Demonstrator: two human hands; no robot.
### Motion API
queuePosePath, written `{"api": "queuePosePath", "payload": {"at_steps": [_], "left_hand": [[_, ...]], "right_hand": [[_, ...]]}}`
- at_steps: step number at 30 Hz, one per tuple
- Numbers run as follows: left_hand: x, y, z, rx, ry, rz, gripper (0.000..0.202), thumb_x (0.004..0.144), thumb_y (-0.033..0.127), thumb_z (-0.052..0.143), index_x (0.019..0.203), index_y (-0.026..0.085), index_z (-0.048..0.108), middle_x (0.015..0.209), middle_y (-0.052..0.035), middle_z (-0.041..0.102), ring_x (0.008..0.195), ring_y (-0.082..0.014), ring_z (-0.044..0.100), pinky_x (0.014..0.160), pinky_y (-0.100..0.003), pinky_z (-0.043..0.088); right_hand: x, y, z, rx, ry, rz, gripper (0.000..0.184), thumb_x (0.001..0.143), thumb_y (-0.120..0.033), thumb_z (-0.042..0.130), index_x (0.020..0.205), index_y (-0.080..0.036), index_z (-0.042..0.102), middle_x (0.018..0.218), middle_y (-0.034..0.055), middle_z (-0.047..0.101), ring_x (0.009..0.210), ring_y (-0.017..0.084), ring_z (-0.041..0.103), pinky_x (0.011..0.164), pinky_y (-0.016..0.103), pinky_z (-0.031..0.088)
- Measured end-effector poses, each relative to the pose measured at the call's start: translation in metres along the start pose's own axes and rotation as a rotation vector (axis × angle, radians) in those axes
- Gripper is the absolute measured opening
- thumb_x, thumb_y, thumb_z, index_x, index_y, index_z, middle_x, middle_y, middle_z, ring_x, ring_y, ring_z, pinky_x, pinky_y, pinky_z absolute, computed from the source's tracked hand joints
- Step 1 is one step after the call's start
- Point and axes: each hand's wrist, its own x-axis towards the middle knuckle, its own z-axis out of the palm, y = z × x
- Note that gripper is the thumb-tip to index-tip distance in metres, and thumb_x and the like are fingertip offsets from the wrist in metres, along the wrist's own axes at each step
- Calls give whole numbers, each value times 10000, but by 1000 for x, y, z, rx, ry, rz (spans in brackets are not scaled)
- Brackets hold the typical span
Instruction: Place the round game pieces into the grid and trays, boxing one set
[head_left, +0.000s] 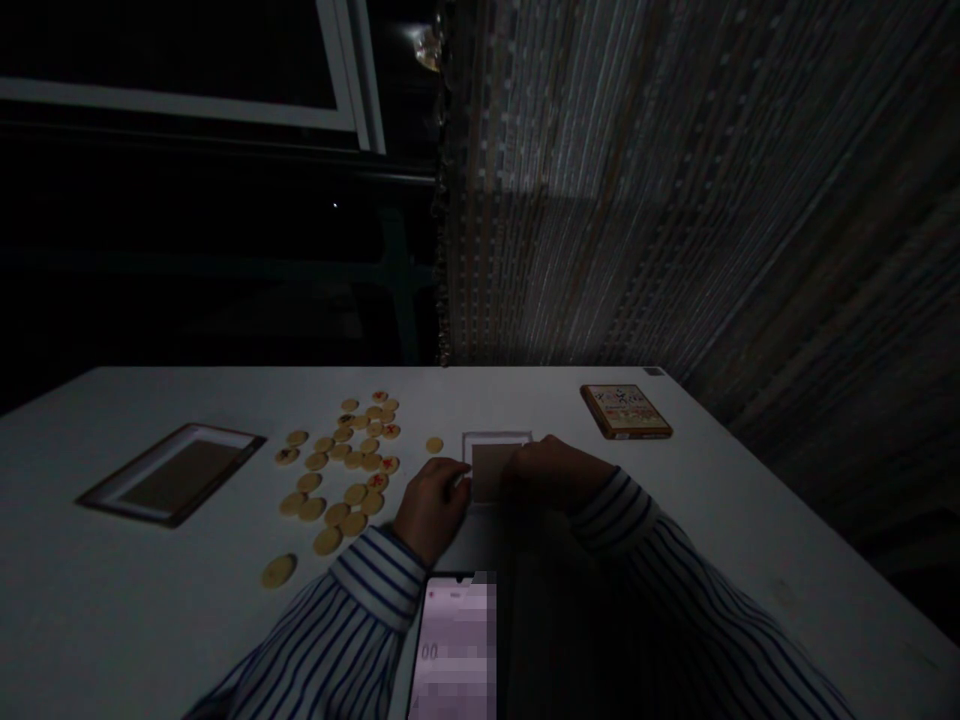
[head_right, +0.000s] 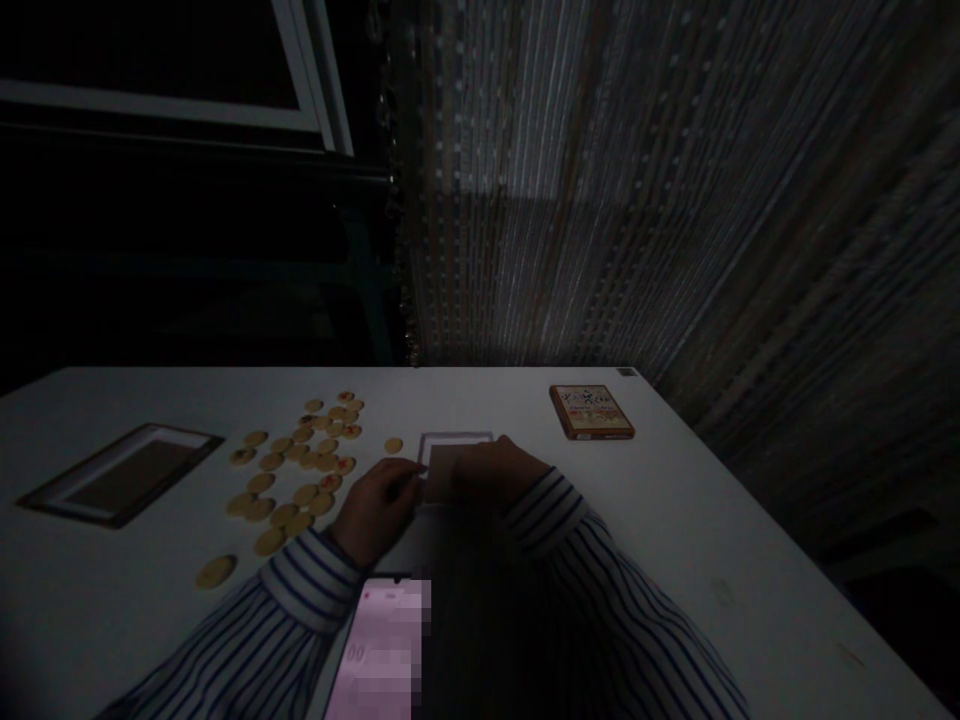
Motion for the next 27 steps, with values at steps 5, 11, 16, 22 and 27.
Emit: {"api": "queuePosePath", "payload": {"at_steps": [5, 11, 16, 22, 27], "left_hand": [[0, 0, 0, 22, 1, 6, 208, 738, 186, 487, 873, 171, 644, 850, -64, 639, 807, -169, 598, 759, -318, 492], [0, 0, 1, 2, 3, 1, 206, 738, 179, 481, 876, 170, 634, 868, -65, 633, 813, -167, 596, 765, -322, 487], [-1, 0, 0, -2, -6, -4, 203, 741, 181, 482, 877, 171, 632, 868, -64, 628, 810, -164, 592, 766, -314, 484], [0, 0, 1, -3, -2, -14, 203, 738, 181, 485, 870, 167, 639, 869, -65, 635, 830, -170, 593, 778, -312, 480], [-1, -1, 2, -5, -14, -10, 213, 748, 191, 478, 883, 154, 639, 882, -77, 631, 824, -171, 591, 777, -318, 478]], "right_hand": [[0, -4, -2, -29, 5, 20, 229, 769, -268, 450, 848, -200, 653, 911, 89, 662, 803, 220, 623, 667, 322, 445], [1, -4, -2, -33, -1, 8, 207, 757, -259, 475, 839, -208, 658, 898, 79, 667, 811, 224, 620, 669, 317, 442], [0, -5, -2, -18, 14, 0, 215, 767, -247, 464, 857, -217, 658, 927, 75, 662, 830, 215, 615, 678, 311, 436], [0, -4, -2, 8, 12, -10, 219, 759, -254, 475, 859, -211, 664, 924, 77, 663, 819, 204, 614, 686, 296, 431], [1, -2, 2, -17, 31, -10, 213, 760, -264, 472, 855, -222, 659, 897, 66, 668, 802, 206, 617, 674, 310, 436]]}}
